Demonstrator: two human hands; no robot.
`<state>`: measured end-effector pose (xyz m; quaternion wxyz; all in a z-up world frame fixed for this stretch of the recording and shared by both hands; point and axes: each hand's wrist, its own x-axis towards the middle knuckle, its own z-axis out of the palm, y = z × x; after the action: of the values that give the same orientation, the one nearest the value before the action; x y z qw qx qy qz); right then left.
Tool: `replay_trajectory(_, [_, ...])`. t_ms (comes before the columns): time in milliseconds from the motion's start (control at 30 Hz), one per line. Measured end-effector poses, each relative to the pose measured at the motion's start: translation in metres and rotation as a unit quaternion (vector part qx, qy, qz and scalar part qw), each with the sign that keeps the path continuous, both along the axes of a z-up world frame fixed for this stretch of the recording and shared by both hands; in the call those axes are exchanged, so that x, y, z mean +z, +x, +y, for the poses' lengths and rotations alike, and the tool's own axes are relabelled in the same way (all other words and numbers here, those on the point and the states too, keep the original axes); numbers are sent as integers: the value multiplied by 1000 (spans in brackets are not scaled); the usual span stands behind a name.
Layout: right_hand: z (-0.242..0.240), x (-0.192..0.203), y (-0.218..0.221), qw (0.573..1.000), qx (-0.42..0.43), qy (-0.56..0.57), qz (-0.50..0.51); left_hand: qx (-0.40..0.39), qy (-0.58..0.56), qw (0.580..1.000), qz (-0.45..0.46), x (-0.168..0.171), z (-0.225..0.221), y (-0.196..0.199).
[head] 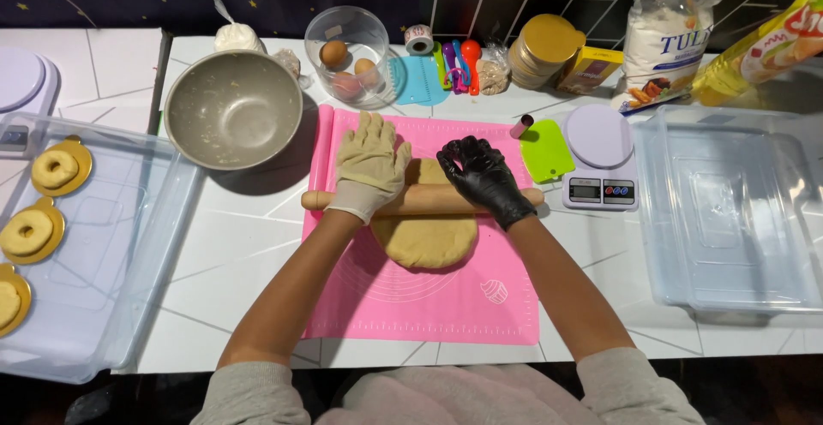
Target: Preparing dough by shaping it by hand and rolling it flat with a rolling pin on a silicone mat.
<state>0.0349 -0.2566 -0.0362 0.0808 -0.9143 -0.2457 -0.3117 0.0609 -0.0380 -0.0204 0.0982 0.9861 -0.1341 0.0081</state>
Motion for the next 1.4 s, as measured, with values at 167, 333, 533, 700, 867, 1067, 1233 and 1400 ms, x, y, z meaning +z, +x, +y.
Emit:
replay_trajectory(167, [-6,7,-42,938,-72,-39,338,-66,85,989,97,29,-2,-47])
replay_trajectory(333, [1,11,-106,985,-38,-12,167,-96,86,989,66,19,2,-96])
replay_trajectory(533, [6,-16,-149,999,-31,38,15,-81,-1,997,11,-4,10,-154])
replay_trajectory(700, [13,-22,-179,996,-26,81,-12,-67,-24,996,-43,-15,13,-192])
replay_trajectory(867, [18,-34,-221,993,-56,84,56,-81,-94,954,-272,-33,16,-227])
replay_trajectory(1067, [24,-43,-244,993,-97,16,68,-87,-99,949,-287,-28,18,-239])
replay_trajectory(1233, [23,-38,-211,992,-90,38,77,-104,-92,959,-249,-20,20,-208])
replay_trajectory(1400, [10,-32,-164,994,-64,27,79,-134,-81,963,-218,-10,21,-162])
